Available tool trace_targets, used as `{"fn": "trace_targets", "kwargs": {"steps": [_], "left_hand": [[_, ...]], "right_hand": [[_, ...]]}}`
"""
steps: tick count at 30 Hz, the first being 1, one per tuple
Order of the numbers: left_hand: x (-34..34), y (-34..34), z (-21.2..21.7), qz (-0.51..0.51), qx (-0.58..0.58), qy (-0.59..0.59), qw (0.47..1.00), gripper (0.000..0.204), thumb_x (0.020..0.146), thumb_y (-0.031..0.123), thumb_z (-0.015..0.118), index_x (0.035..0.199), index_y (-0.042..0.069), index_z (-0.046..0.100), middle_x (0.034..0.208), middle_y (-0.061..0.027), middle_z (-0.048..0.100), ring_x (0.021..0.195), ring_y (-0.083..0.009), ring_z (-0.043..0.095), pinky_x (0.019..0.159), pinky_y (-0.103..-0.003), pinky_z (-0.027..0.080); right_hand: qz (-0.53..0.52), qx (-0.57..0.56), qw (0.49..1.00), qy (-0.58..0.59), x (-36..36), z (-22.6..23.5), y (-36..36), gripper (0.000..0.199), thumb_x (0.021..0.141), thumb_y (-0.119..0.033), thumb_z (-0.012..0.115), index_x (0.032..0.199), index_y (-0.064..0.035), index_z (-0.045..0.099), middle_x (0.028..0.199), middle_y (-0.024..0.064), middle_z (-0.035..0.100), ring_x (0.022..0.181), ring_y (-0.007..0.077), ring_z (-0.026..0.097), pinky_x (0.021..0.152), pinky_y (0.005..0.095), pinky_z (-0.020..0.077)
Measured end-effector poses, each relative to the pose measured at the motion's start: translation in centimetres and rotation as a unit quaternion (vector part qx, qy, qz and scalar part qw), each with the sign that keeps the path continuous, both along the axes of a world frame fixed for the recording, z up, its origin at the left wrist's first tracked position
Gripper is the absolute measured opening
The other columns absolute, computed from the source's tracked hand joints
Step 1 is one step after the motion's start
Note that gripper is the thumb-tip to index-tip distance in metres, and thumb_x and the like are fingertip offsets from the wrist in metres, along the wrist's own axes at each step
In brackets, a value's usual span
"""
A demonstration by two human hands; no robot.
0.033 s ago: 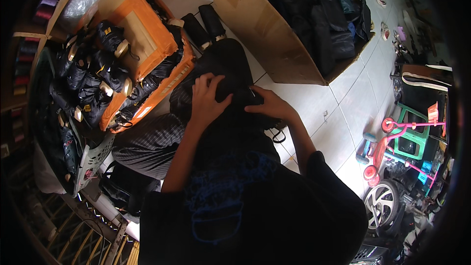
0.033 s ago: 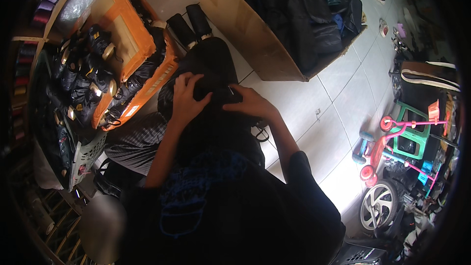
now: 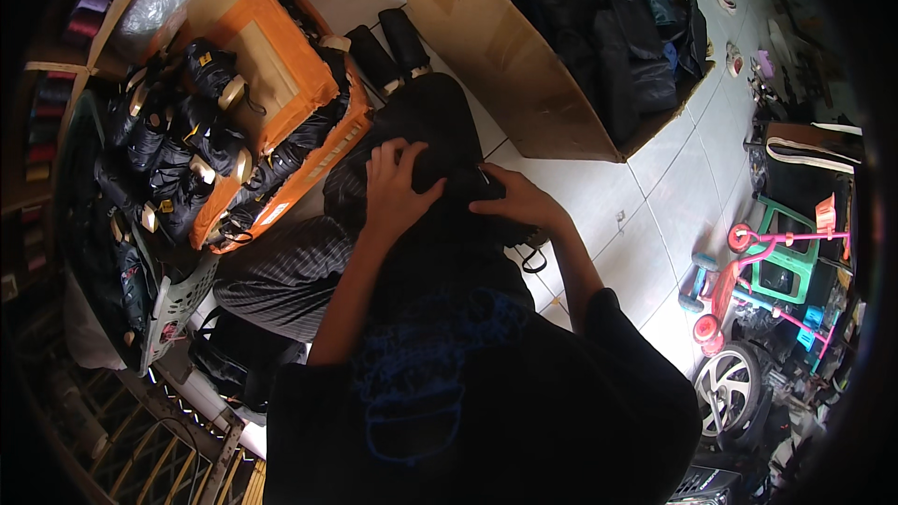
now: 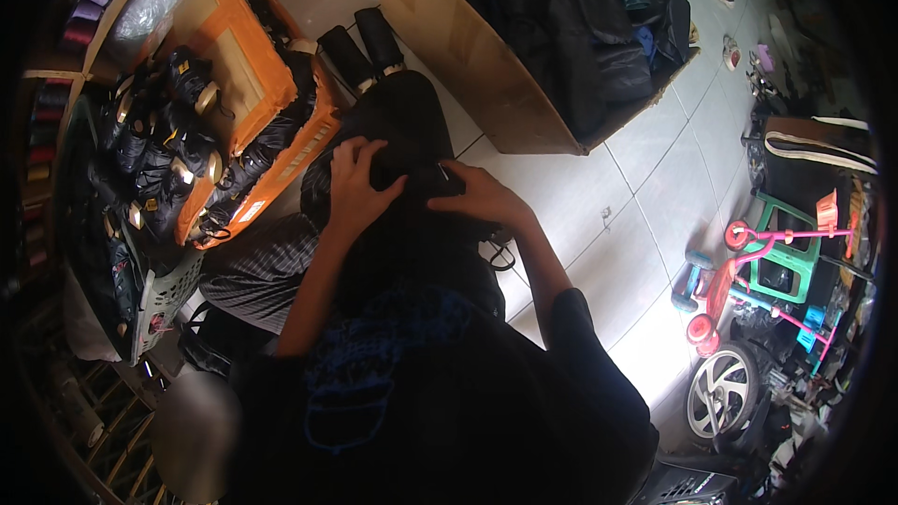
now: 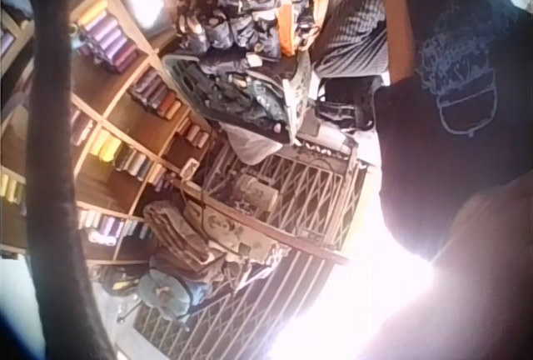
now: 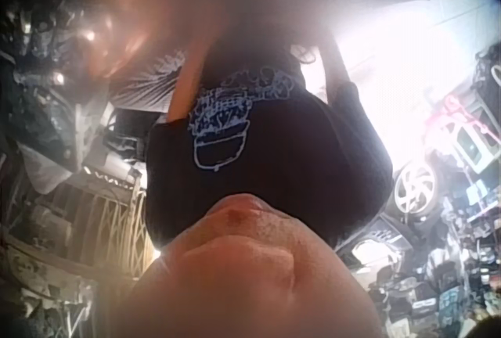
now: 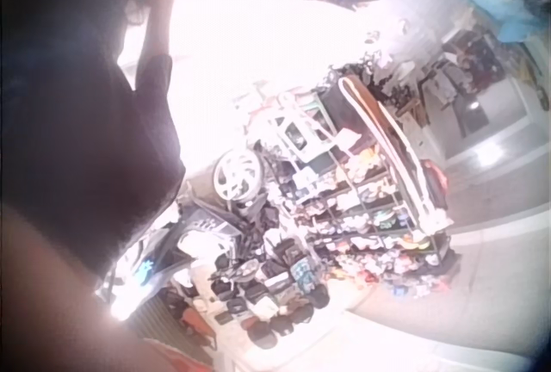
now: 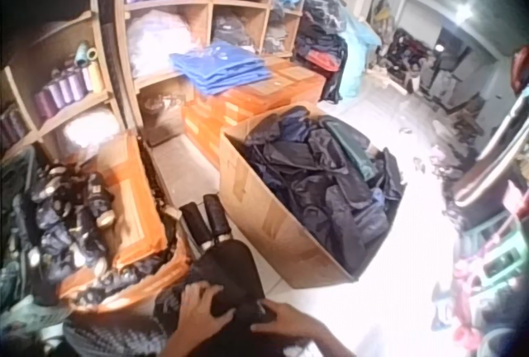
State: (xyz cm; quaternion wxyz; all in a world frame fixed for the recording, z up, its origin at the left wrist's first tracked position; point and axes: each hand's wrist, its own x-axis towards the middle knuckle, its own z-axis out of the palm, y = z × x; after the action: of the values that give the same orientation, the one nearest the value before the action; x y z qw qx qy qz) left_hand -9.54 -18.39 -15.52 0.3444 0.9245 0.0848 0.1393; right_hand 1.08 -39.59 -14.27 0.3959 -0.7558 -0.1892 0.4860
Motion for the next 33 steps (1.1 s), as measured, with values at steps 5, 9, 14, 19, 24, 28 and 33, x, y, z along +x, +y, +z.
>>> {"fn": "trace_targets", "kwargs": {"steps": [5, 9, 14, 19, 24, 28, 33], "left_hand": [[1.4, -0.8, -1.3, -0.029, 0.061, 0.011, 0.998, 0.056, 0.066, 0.021, 0.082, 0.117, 0.013, 0.06, 0.11, -0.0077, 0.049, 0.104, -0.0263, 0.047, 0.088, -0.042, 0.038], [2.5, -1.1, -3.0, -0.048, 0.105, -0.012, 0.993, 0.039, 0.069, 0.016, 0.08, 0.105, 0.012, 0.065, 0.102, -0.005, 0.054, 0.099, -0.0244, 0.05, 0.085, -0.041, 0.039], [2.7, -0.8, -4.2, -0.03, 0.073, -0.088, 0.993, 0.014, 0.075, 0.008, 0.074, 0.088, 0.009, 0.069, 0.088, -0.0013, 0.061, 0.086, -0.0201, 0.054, 0.081, -0.037, 0.04], [1.9, -1.1, -2.6, -0.039, 0.03, -0.096, 0.994, 0.012, 0.078, 0.002, 0.072, 0.089, 0.006, 0.069, 0.086, -0.0022, 0.063, 0.084, -0.0194, 0.057, 0.077, -0.034, 0.04], [0.9, -1.2, -1.9, -0.045, 0.005, -0.094, 0.994, 0.011, 0.079, 0.001, 0.071, 0.089, 0.005, 0.07, 0.088, -0.0041, 0.065, 0.085, -0.0201, 0.059, 0.077, -0.034, 0.041], [0.6, -1.1, -1.5, -0.045, -0.03, -0.085, 0.995, 0.011, 0.079, 0.001, 0.071, 0.089, 0.004, 0.07, 0.087, -0.0048, 0.065, 0.086, -0.0208, 0.059, 0.076, -0.034, 0.042], [0.5, -1.8, -1.1, -0.049, -0.042, -0.083, 0.994, 0.011, 0.078, 0.001, 0.071, 0.088, 0.005, 0.07, 0.087, -0.0044, 0.064, 0.086, -0.021, 0.058, 0.076, -0.034, 0.042]], "right_hand": [[-0.06, 0.042, 0.995, 0.067, 0.4, 0.8, -1.3, 0.069, 0.081, -0.025, 0.077, 0.138, -0.0021, 0.046, 0.12, 0.0138, 0.061, 0.107, 0.0206, 0.06, 0.095, 0.032, 0.0465], [-0.1, 0.036, 0.992, 0.074, -0.1, -0.7, -2.1, 0.068, 0.085, -0.037, 0.071, 0.138, -0.0017, 0.046, 0.122, 0.0137, 0.061, 0.113, 0.0206, 0.058, 0.097, 0.0316, 0.0446], [-0.122, 0.077, 0.975, 0.171, -0.1, -2.5, -2.1, 0.066, 0.089, -0.043, 0.061, 0.139, -0.0026, 0.045, 0.133, 0.013, 0.054, 0.125, 0.0202, 0.049, 0.105, 0.0301, 0.0362], [-0.106, 0.067, 0.976, 0.18, 1.0, -3.8, -1.3, 0.061, 0.089, -0.035, 0.06, 0.139, -0.0043, 0.045, 0.129, 0.0112, 0.054, 0.121, 0.0192, 0.051, 0.103, 0.0286, 0.0374], [-0.044, 0.058, 0.986, 0.147, 2.6, -2.5, -0.1, 0.068, 0.088, -0.039, 0.061, 0.145, -0.008, 0.041, 0.142, 0.0129, 0.046, 0.132, 0.0228, 0.043, 0.11, 0.032, 0.0316], [-0.05, 0.125, 0.984, 0.121, 2.4, -2.0, 0.4, 0.062, 0.091, -0.03, 0.059, 0.147, -0.0126, 0.039, 0.145, 0.0123, 0.044, 0.135, 0.0219, 0.04, 0.111, 0.0319, 0.0312], [-0.05, 0.132, 0.987, 0.078, 1.6, -2.0, 1.3, 0.058, 0.095, -0.026, 0.059, 0.147, -0.0129, 0.038, 0.141, 0.0125, 0.047, 0.131, 0.0216, 0.044, 0.108, 0.0326, 0.0357]]}}
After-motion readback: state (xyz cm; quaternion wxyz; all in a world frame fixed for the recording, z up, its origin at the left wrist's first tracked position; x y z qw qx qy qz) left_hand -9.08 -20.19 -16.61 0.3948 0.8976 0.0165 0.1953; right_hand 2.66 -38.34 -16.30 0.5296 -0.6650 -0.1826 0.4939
